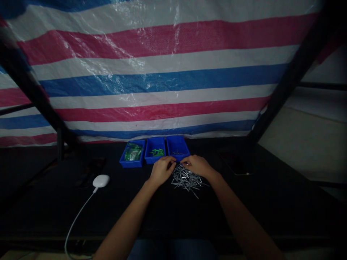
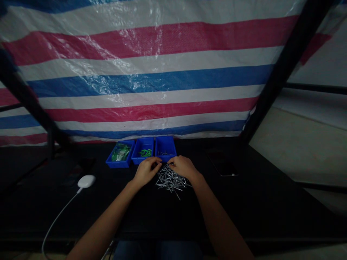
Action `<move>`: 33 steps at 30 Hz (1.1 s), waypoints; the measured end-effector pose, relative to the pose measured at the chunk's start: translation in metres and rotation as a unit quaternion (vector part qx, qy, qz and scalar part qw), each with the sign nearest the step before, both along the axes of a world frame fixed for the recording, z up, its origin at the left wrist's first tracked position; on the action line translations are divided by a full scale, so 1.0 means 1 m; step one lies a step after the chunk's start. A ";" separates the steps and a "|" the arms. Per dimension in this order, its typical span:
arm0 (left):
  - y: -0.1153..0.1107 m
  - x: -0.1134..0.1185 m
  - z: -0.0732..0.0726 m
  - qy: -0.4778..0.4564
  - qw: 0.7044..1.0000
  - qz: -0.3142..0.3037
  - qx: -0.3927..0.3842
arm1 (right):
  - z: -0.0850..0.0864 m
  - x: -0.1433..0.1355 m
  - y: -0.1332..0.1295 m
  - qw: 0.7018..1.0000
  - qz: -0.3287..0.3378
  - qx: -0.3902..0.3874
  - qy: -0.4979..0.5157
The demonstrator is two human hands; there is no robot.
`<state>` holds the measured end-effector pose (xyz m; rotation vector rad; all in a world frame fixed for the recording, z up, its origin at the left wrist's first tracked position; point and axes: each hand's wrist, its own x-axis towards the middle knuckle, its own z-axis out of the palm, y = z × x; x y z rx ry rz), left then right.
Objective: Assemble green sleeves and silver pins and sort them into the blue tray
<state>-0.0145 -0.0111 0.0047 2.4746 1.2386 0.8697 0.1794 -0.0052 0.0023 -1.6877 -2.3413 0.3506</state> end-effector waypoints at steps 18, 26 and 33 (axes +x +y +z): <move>-0.001 0.001 -0.004 0.070 0.997 -0.013 -0.020 | 0.000 0.018 0.004 0.999 -0.029 -0.019 0.010; -0.005 0.004 -0.003 0.082 0.995 -0.055 -0.022 | -0.002 0.020 0.006 0.998 -0.001 -0.046 0.048; -0.005 0.005 -0.003 0.074 0.995 -0.061 -0.021 | -0.006 0.021 0.007 0.994 0.006 -0.064 0.089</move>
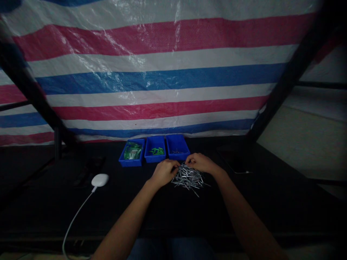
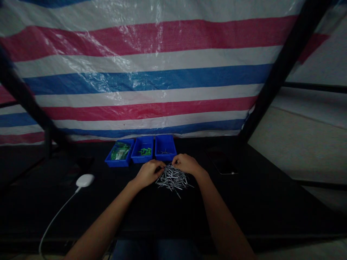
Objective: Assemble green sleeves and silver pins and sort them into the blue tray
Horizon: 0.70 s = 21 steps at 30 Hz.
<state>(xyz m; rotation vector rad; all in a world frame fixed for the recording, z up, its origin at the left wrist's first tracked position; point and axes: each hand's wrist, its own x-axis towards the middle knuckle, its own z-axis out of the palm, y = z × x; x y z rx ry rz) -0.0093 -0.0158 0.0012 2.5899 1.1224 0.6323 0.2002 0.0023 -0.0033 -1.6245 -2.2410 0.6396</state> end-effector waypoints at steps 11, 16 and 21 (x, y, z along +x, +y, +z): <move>0.003 -0.002 -0.004 -0.019 0.999 0.016 -0.027 | -0.006 -0.001 0.001 0.988 0.081 -0.069 0.116; 0.003 -0.002 -0.003 -0.023 0.999 0.012 -0.031 | -0.002 -0.005 -0.001 0.990 0.089 -0.044 0.100; 0.003 -0.002 -0.002 -0.028 0.999 0.019 -0.041 | 0.003 -0.010 -0.005 0.996 0.071 -0.018 0.053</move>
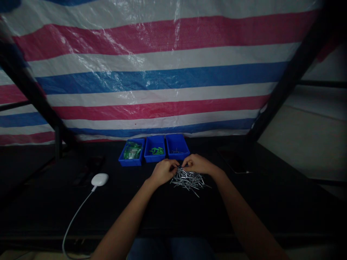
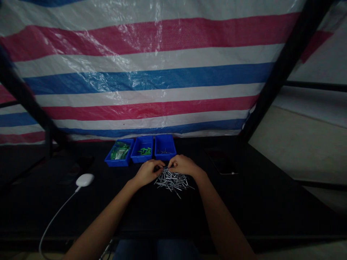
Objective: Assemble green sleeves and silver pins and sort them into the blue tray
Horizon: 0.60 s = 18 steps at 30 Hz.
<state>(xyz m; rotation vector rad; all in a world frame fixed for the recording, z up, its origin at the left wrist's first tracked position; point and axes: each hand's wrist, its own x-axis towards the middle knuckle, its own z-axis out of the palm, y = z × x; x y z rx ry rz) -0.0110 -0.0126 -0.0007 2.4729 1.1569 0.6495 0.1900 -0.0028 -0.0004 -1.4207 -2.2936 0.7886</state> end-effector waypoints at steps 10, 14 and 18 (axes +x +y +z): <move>0.000 0.000 0.000 0.015 1.000 -0.009 0.009 | 0.000 -0.006 -0.001 0.998 -0.028 0.035 -0.037; 0.001 0.000 0.000 -0.005 1.000 -0.013 -0.001 | -0.001 -0.005 0.000 0.999 -0.021 0.021 -0.015; 0.001 -0.001 0.002 -0.047 0.998 -0.026 -0.021 | 0.000 -0.001 0.001 0.999 -0.002 -0.004 0.049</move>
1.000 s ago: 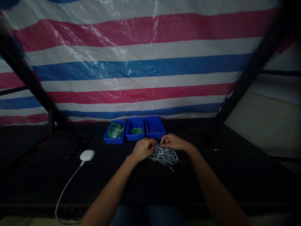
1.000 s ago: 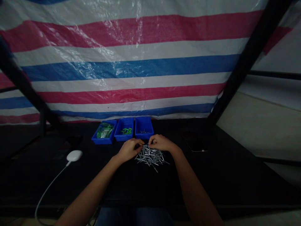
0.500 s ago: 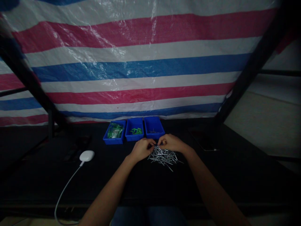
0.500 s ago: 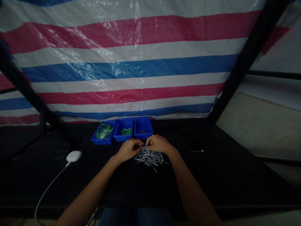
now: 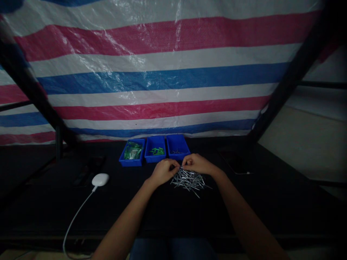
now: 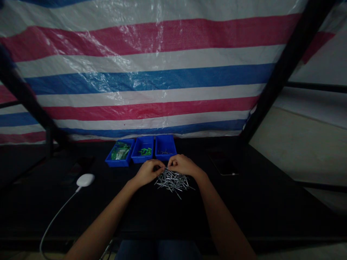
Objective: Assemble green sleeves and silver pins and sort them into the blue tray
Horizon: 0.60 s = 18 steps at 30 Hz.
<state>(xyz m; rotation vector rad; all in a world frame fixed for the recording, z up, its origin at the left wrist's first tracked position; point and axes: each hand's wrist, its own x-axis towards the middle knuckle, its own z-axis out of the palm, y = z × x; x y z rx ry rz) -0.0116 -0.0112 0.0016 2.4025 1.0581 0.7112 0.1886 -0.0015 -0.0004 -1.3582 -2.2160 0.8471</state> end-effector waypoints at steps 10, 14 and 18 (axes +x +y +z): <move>0.003 0.001 0.006 -0.162 0.984 0.032 -0.067 | 0.006 -0.002 -0.003 0.994 -0.013 0.002 0.109; 0.005 0.004 0.003 -0.225 0.969 0.041 -0.090 | 0.007 -0.014 -0.004 0.986 -0.005 0.010 0.164; 0.007 0.007 0.000 -0.279 0.953 0.050 -0.110 | 0.007 -0.020 -0.002 0.967 -0.026 -0.029 0.251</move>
